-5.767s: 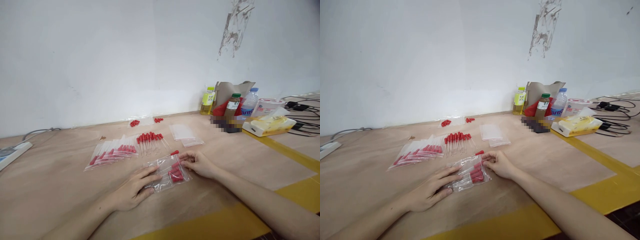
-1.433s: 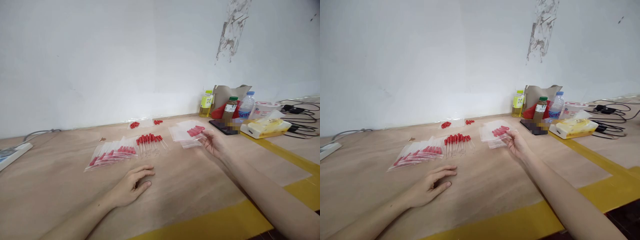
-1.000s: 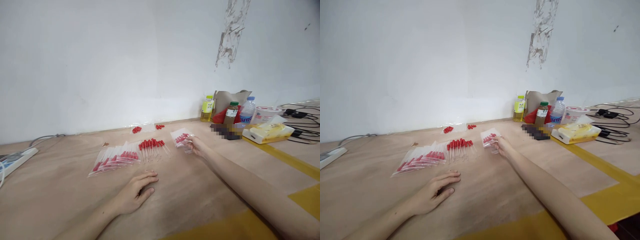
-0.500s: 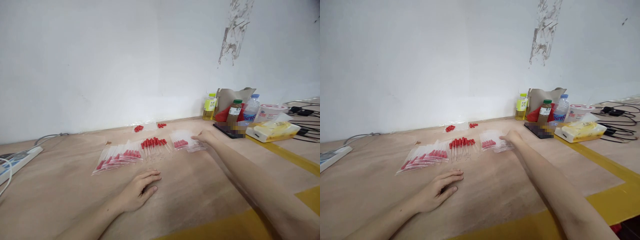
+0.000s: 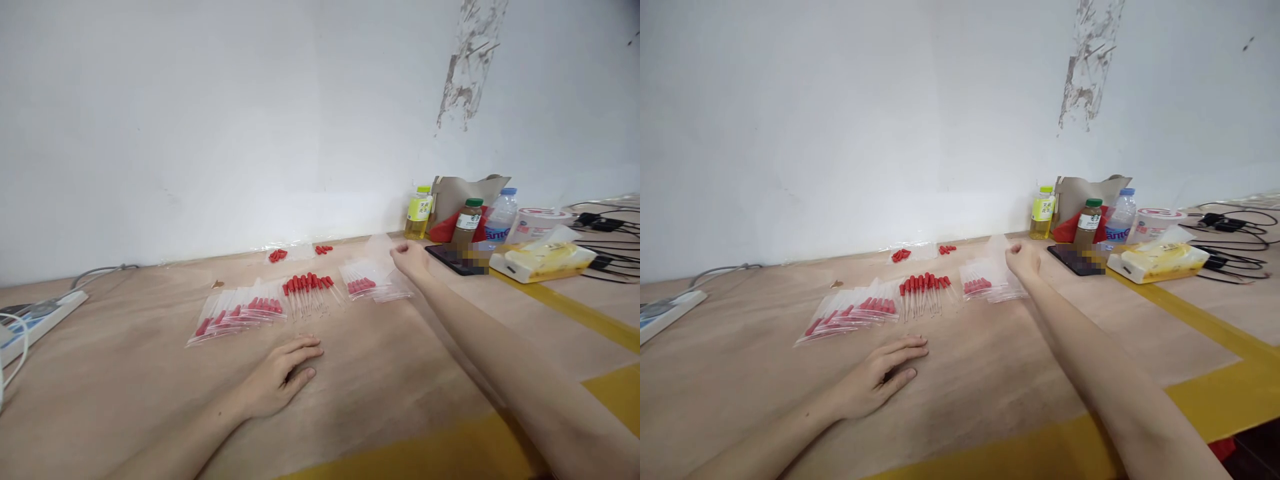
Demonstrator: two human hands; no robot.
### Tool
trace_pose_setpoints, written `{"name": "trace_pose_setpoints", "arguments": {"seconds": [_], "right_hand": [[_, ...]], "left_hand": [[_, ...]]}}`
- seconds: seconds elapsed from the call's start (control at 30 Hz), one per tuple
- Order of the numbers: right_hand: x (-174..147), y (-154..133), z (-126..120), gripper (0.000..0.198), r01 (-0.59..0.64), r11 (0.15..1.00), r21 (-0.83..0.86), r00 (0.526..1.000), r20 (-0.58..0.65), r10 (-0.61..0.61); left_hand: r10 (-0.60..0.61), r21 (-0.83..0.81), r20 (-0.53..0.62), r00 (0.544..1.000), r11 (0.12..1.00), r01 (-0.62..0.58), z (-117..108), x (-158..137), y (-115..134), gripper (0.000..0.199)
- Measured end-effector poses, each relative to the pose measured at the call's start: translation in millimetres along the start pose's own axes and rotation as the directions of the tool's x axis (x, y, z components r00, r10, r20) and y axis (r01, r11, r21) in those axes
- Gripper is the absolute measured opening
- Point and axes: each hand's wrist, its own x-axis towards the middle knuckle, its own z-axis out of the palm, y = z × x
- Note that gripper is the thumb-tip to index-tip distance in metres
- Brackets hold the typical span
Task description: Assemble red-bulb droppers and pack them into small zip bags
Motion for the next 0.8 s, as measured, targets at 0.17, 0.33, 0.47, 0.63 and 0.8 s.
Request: {"name": "trace_pose_setpoints", "arguments": {"seconds": [0.17,0.33,0.47,0.63,0.8], "right_hand": [[-90,-30,-7,0.014,0.797,0.582,0.165,0.571,0.11,-0.813],[-169,-38,-13,0.016,0.882,0.337,0.328,0.171,0.443,-0.88],[-158,-42,-23,0.026,0.72,0.488,0.492,0.173,0.554,-0.814],[-101,-52,5,0.016,0.495,0.73,0.472,0.478,0.554,-0.682],[-57,-66,56,0.022,0.285,0.945,0.158,0.829,0.455,-0.326]], "left_hand": [[0.01,0.113,-0.457,0.89,0.992,0.047,-2,-1,2,0.054],[0.169,0.213,-0.587,0.792,0.976,-0.05,-8,-3,3,0.051],[0.209,0.224,-0.394,0.895,0.966,-0.127,-7,-4,3,0.045],[0.067,0.178,0.068,0.995,0.981,-0.078,-4,-2,3,0.043],[0.068,0.215,0.041,0.997,0.974,-0.075,-7,-1,15,0.035]]}}
